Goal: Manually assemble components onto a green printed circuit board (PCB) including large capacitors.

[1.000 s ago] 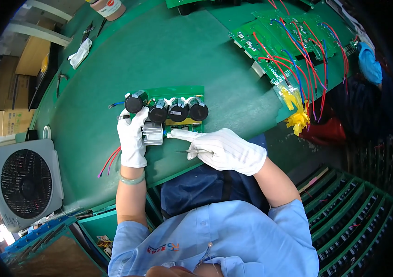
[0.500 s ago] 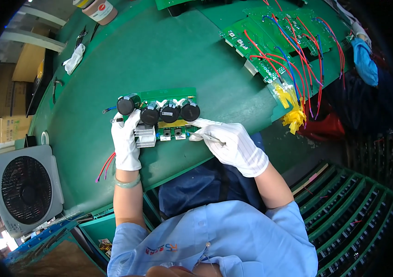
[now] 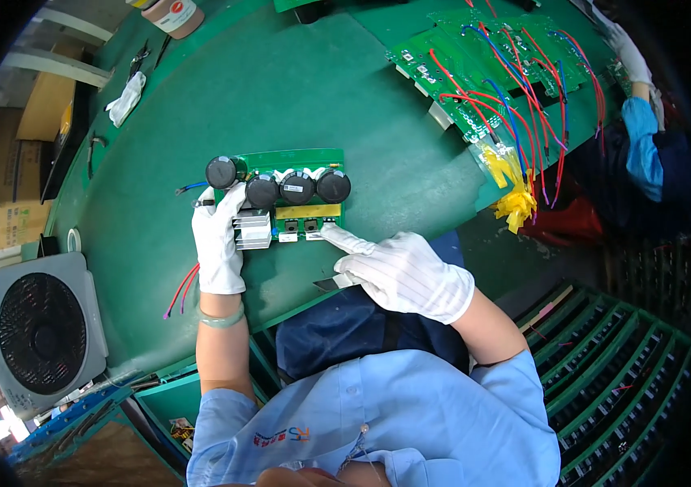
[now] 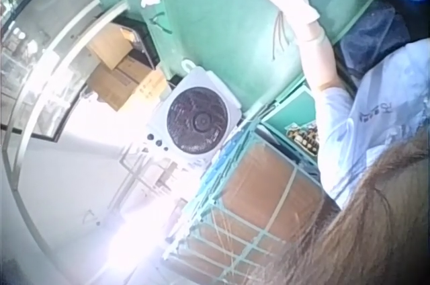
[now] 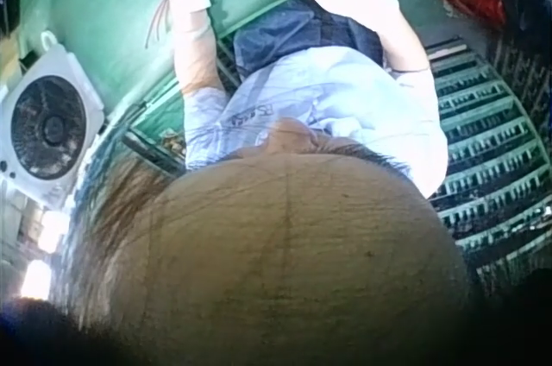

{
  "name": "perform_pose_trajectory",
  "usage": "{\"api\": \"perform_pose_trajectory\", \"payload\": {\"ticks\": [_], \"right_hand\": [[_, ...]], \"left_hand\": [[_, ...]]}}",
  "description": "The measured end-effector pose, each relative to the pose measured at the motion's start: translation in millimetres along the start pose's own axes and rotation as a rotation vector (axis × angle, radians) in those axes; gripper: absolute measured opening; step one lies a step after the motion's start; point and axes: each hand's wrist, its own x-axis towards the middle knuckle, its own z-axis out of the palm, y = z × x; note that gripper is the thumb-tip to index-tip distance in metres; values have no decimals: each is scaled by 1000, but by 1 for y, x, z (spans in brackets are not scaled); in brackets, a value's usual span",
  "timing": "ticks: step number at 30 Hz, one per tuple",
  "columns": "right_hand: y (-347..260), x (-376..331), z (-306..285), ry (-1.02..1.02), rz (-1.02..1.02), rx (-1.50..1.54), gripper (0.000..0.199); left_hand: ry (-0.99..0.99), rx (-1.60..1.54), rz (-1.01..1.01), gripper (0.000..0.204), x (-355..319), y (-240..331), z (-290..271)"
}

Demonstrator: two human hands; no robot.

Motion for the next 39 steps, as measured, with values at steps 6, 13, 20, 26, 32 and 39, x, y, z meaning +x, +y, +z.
{"api": "perform_pose_trajectory", "payload": {"ticks": [6, 13, 20, 26, 32, 39], "right_hand": [[21, 11, 0, 137, -12, 29, 10], [21, 16, -8, -13, -27, -78, 14], [17, -10, -30, 147, 284, -79, 39], [28, -8, -15, 108, 208, -8, 48], [22, 3, -26, 106, 201, -103, 35], [36, 5, -19, 171, 49, -423, 19]], "left_hand": [[-27, -9, 1, 30, 2, -3, -2], [-7, -31, -11, 30, 0, -5, -3], [-18, -9, -12, 30, 0, 0, -2], [-32, -9, -17, 34, 2, -2, -4], [-48, -57, 11, 34, 0, -1, -4], [-155, 65, 33, 33, 13, -3, -11]]}}
